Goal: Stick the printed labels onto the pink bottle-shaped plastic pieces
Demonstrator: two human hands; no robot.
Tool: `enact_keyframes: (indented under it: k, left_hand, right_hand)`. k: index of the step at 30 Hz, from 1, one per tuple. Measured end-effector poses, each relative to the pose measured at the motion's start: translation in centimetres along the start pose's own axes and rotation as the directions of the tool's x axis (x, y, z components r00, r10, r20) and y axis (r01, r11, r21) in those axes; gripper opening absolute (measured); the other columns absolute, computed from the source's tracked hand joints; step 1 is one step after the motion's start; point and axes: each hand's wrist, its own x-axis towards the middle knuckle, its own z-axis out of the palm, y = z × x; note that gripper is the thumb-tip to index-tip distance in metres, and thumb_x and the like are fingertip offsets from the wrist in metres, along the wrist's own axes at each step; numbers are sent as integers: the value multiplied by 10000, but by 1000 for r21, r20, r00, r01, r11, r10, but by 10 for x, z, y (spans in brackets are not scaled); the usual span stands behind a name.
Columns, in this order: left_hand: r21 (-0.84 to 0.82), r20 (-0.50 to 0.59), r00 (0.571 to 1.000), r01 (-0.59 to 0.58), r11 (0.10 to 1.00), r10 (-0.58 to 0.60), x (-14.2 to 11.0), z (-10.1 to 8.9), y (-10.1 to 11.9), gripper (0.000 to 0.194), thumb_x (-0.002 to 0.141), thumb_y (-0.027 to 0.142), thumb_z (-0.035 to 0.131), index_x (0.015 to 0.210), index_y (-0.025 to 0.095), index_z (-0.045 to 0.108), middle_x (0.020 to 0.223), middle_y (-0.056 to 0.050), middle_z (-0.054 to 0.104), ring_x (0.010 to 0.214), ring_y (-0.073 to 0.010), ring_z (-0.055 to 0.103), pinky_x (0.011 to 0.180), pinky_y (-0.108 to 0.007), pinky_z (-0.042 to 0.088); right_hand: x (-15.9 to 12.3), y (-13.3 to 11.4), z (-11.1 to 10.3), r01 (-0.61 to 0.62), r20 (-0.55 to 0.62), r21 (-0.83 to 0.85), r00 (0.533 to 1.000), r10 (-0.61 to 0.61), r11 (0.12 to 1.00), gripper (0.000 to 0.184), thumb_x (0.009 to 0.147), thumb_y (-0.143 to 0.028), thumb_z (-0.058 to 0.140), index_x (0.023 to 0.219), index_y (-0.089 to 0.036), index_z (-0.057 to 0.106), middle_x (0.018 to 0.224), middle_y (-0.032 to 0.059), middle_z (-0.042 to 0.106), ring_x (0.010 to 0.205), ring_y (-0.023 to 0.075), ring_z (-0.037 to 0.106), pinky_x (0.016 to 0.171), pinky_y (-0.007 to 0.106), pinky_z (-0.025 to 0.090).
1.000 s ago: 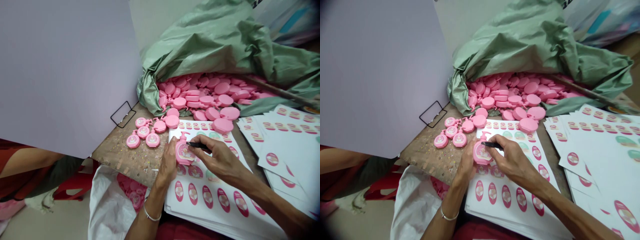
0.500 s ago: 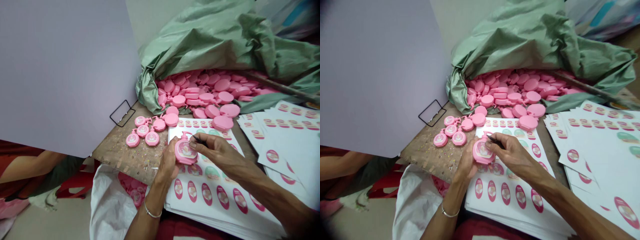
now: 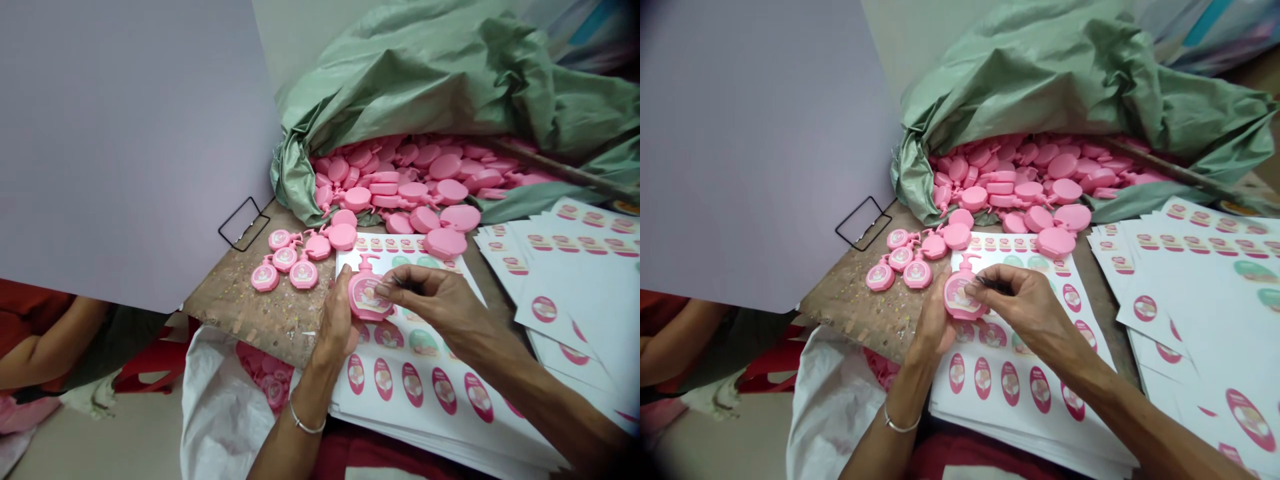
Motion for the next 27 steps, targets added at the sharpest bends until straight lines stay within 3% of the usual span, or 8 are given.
enact_keyframes:
  k: [4, 16, 27]
  left_hand:
    - [-14, -39, 999, 15, 1000, -16, 1, 1, -1, 280, 865, 380, 579, 960, 132, 669, 897, -70, 697, 873, -189, 667, 720, -260, 554]
    - [-23, 3, 993, 119, 993, -119, -2, 4, 7, 331, 928, 359, 471, 1002, 95, 656, 774, -63, 680, 682, -167, 665, 619, -265, 560]
    - [-31, 12, 990, 143, 989, -143, -1, 5, 7, 362, 942, 365, 436, 1054, 90, 642, 780, -80, 692, 658, -178, 668, 609, -286, 565]
  right_hand:
    - [1, 0, 2, -21, 1, -8, 1000, 21, 1000, 352, 604, -474, 815, 708, -175, 661, 669, -13, 582, 604, 107, 491, 556, 236, 391]
    - [5, 1, -3, -5, -4, 15, 1000, 5, 1000, 335, 569, -444, 847, 677, -178, 674, 660, -10, 600, 619, 113, 514, 587, 239, 422]
    - [5, 2, -3, 13, 9, -7, 1000, -13, 1000, 345, 592, -464, 830, 687, -171, 674, 648, -9, 591, 601, 107, 503, 561, 234, 412]
